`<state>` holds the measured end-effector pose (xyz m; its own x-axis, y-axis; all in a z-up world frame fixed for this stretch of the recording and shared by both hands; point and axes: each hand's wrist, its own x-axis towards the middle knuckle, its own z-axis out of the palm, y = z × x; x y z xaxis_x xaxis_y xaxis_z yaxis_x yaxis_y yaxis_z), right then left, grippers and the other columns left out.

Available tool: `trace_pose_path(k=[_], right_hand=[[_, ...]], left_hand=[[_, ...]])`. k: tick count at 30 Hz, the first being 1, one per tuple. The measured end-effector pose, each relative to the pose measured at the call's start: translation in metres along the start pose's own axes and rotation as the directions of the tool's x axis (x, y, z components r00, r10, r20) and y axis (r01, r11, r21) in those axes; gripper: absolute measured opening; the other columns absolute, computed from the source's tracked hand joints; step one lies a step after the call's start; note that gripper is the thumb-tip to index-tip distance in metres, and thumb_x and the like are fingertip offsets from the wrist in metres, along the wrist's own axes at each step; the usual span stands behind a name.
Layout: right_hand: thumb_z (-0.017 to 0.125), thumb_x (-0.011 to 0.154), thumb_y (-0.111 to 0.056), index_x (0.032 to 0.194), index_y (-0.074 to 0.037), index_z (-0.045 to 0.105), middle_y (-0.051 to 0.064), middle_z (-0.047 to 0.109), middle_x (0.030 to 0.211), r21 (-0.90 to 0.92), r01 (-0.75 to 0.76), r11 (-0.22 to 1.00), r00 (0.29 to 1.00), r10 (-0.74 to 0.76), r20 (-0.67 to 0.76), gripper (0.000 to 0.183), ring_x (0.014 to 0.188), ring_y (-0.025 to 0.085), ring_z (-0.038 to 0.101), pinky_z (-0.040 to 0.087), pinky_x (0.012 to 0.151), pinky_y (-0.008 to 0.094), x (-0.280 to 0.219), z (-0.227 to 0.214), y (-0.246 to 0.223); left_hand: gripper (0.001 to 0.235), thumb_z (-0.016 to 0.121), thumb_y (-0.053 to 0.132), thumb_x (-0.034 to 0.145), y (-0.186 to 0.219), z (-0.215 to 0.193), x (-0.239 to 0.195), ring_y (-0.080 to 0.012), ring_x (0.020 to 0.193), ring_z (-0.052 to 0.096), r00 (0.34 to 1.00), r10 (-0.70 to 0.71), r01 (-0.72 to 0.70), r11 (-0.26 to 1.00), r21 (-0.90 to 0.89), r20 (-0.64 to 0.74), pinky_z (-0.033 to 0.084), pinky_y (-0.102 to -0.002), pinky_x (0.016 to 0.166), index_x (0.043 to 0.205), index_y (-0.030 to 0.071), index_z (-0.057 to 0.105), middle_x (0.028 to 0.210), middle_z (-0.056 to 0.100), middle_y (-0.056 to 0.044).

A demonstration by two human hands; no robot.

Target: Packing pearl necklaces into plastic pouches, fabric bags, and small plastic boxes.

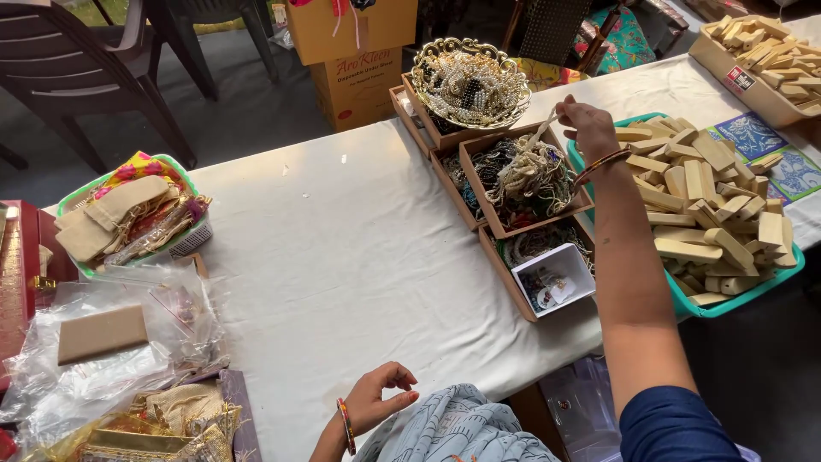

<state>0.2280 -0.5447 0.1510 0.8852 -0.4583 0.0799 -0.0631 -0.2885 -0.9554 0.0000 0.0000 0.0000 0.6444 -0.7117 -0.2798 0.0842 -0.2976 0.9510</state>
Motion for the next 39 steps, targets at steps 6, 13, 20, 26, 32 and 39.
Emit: trace_pose_path(k=[6, 13, 20, 26, 32, 39], right_hand=[[0.064, 0.110, -0.048, 0.124, -0.007, 0.073, 0.006, 0.074, 0.122, 0.294, 0.369, 0.882, 0.911, -0.406, 0.075, 0.044, 0.113, 0.015, 0.067, 0.053, 0.103, 0.035, -0.050, -0.016, -0.114], [0.064, 0.114, -0.034, 0.129, -0.003, 0.071, 0.012, 0.073, 0.119, 0.364, 0.407, 0.837, 0.781, -0.526, 0.337, 0.035, 0.114, 0.019, 0.072, 0.058, 0.109, 0.037, -0.163, 0.036, -0.179], [0.070, 0.102, -0.018, 0.118, 0.002, 0.074, 0.011, 0.073, 0.109, 0.326, -0.097, 0.940, 0.757, -0.143, 0.637, 0.026, 0.101, 0.016, 0.070, 0.058, 0.090, 0.030, -0.227, 0.116, -0.039], [0.078, 0.088, -0.024, 0.131, -0.008, 0.066, 0.014, 0.060, 0.131, -0.584, 0.043, 0.810, 0.996, -0.078, -0.035, 0.048, 0.122, 0.031, 0.059, 0.048, 0.103, 0.043, -0.240, 0.065, 0.120], [0.076, 0.087, -0.020, 0.131, -0.013, 0.065, 0.015, 0.068, 0.124, -0.793, -0.301, 0.529, 0.909, -0.093, -0.407, 0.046, 0.116, 0.039, 0.062, 0.048, 0.096, 0.053, -0.241, -0.047, 0.222], [0.076, 0.091, -0.025, 0.108, -0.017, 0.080, 0.019, 0.075, 0.094, -0.830, -0.268, 0.490, 0.944, -0.039, -0.327, 0.019, 0.090, 0.041, 0.072, 0.057, 0.083, 0.051, -0.253, -0.079, 0.200]], left_hand=[[0.039, 0.077, 0.042, 0.084, 0.021, -0.017, -0.001, -0.0177, 0.101, 0.070, 0.999, -0.016, 0.020, 0.996, 0.086, -0.047, 0.057, -0.035, 0.089, 0.105, 0.010, 0.072, 0.103, 0.074, -0.004], [0.038, 0.076, 0.040, 0.086, 0.007, -0.033, 0.010, -0.0184, 0.101, 0.073, 0.986, 0.026, -0.016, 0.998, 0.063, -0.168, 0.058, -0.034, 0.092, 0.107, 0.008, 0.073, 0.104, 0.076, -0.006], [0.038, 0.072, 0.025, 0.094, -0.028, -0.039, 0.021, -0.0181, 0.108, 0.066, 0.611, -0.009, -0.136, 0.984, -0.117, -0.792, 0.056, -0.033, 0.092, 0.125, 0.006, 0.062, 0.118, 0.067, -0.009], [0.037, 0.073, 0.029, 0.093, -0.064, -0.042, 0.003, -0.0232, 0.112, 0.065, 0.614, 0.002, 0.105, 0.991, 0.085, -0.789, 0.054, -0.038, 0.093, 0.121, 0.008, 0.065, 0.124, 0.064, -0.008], [0.055, 0.076, 0.040, 0.083, -0.092, -0.026, 0.005, -0.0326, 0.133, 0.045, 0.815, -0.023, 0.415, 0.722, 0.554, -0.579, 0.040, -0.045, 0.107, 0.132, 0.019, 0.062, 0.147, 0.049, -0.013], [0.039, 0.067, 0.030, 0.091, -0.124, -0.020, 0.019, -0.0280, 0.136, 0.050, 0.853, -0.059, 0.464, 0.541, 0.702, -0.519, 0.046, -0.042, 0.107, 0.129, 0.027, 0.064, 0.150, 0.051, -0.007]])
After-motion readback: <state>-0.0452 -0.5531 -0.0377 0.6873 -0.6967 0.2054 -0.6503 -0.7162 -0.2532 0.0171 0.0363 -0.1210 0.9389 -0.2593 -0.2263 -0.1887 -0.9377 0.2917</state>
